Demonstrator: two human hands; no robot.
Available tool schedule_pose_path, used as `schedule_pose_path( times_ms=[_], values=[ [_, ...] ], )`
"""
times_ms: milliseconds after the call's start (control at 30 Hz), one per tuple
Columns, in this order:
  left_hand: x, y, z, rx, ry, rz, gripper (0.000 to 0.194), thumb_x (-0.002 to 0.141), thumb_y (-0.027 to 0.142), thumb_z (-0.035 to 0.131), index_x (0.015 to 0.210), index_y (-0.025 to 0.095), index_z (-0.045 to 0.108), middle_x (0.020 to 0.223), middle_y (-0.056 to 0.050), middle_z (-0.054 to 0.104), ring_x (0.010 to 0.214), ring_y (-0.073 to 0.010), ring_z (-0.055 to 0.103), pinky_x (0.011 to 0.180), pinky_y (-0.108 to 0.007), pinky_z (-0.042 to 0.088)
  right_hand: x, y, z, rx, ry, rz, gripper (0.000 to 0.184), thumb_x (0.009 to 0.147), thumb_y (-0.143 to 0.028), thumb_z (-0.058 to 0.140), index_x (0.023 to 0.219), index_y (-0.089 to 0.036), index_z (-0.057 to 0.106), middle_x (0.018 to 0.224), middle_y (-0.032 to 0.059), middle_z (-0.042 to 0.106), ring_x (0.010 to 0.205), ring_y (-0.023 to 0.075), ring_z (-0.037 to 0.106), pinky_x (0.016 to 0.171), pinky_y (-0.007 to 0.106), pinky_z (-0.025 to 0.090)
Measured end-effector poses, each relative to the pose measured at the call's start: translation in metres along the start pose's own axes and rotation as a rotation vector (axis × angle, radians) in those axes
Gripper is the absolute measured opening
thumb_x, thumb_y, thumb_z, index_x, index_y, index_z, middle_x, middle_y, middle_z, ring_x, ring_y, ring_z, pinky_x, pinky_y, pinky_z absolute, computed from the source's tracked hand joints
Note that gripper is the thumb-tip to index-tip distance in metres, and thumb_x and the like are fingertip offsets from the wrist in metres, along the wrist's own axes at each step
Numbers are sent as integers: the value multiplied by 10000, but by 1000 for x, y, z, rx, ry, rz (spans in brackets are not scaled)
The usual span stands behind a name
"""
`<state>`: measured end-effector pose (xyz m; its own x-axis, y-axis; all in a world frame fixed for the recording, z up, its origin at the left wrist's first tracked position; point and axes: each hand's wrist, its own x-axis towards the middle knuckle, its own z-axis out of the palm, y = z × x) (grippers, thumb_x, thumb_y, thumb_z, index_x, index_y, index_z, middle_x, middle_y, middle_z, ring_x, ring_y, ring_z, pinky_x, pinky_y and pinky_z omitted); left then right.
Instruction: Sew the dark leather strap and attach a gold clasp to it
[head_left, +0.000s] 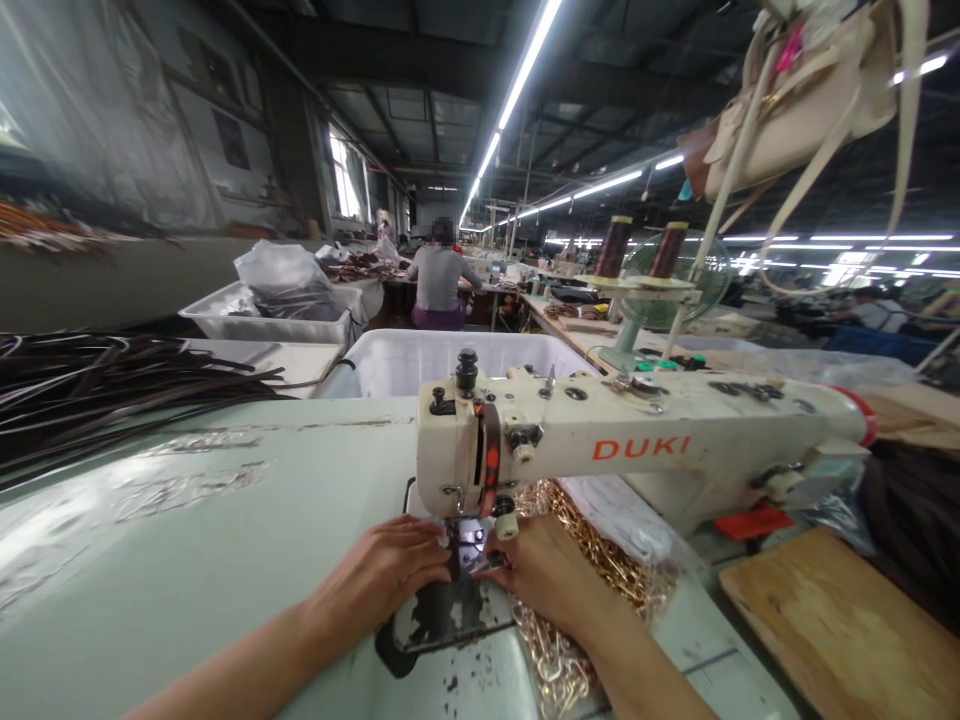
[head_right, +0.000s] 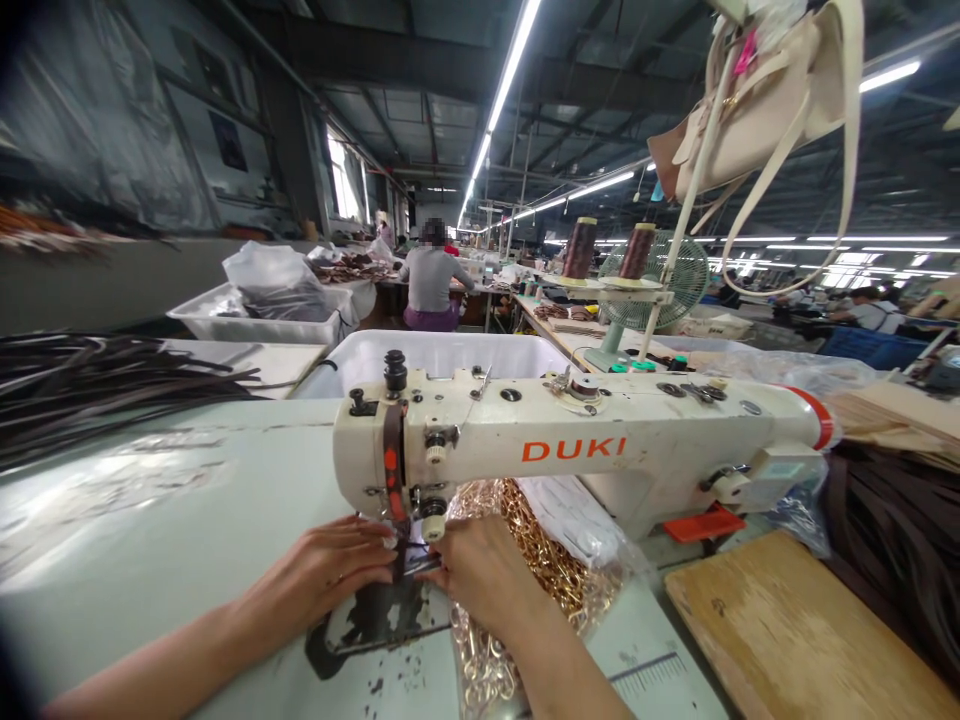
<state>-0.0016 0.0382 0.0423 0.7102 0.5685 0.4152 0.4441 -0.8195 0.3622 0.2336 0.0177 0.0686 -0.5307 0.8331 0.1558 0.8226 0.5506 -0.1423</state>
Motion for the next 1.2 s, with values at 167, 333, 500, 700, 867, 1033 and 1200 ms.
schedule_pose_path(
  times_ms=[167, 333, 500, 700, 867, 1033, 1200],
  values=[
    [8, -13, -3, -6, 6, -43, 268, 964, 344, 488, 1023, 192, 701, 987, -61, 720, 929, -203, 661, 879, -340, 515, -1, 0, 0, -11, 0, 7, 301, 890, -487, 579, 850, -221, 716, 819, 32, 724, 782, 211, 676, 625, 263, 393],
    [21, -21, -12, 21, -29, -113, 211, 886, 353, 614, 938, 178, 721, 979, -59, 718, 947, -251, 650, 856, -347, 525, -1, 1, 2, -21, -1, 9, 365, 909, -521, 525, 834, -221, 719, 806, 50, 722, 771, 217, 676, 637, 268, 400],
    [31, -31, -21, 16, -163, -32, 255, 890, 331, 613, 1119, 226, 658, 1102, -28, 686, 1008, -233, 629, 910, -324, 493, 0, 0, 0, -17, 25, -5, 373, 900, -538, 527, 828, -223, 713, 807, 45, 723, 754, 214, 678, 618, 264, 390],
    [30, -38, -19, 43, -214, 28, 281, 946, 360, 516, 1126, 196, 657, 1137, -65, 668, 1037, -241, 613, 923, -326, 479, 0, -2, -3, -11, 14, 24, 348, 876, -534, 569, 815, -223, 715, 783, 28, 723, 747, 211, 681, 610, 264, 391],
    [25, -32, -18, 68, -215, 23, 295, 978, 359, 448, 1116, 207, 658, 1114, -59, 669, 1037, -223, 606, 938, -345, 470, 0, 0, -1, -4, -2, 14, 341, 883, -530, 564, 889, -227, 721, 830, 37, 730, 786, 221, 682, 652, 272, 413],
    [22, -21, -23, 106, -226, 43, 287, 986, 334, 429, 1043, 186, 668, 1032, -57, 688, 945, -191, 637, 877, -306, 504, 0, -1, 0, 13, -17, 29, 336, 883, -522, 572, 897, -218, 716, 840, 37, 731, 795, 215, 682, 663, 262, 418],
    [21, -10, -27, 198, -226, 58, 288, 1000, 287, 377, 1015, 185, 646, 1045, -45, 684, 959, -184, 637, 940, -325, 479, 0, 0, 2, -6, -18, 32, 358, 880, -546, 559, 887, -227, 720, 817, 46, 730, 784, 218, 680, 666, 263, 419]
  ],
)
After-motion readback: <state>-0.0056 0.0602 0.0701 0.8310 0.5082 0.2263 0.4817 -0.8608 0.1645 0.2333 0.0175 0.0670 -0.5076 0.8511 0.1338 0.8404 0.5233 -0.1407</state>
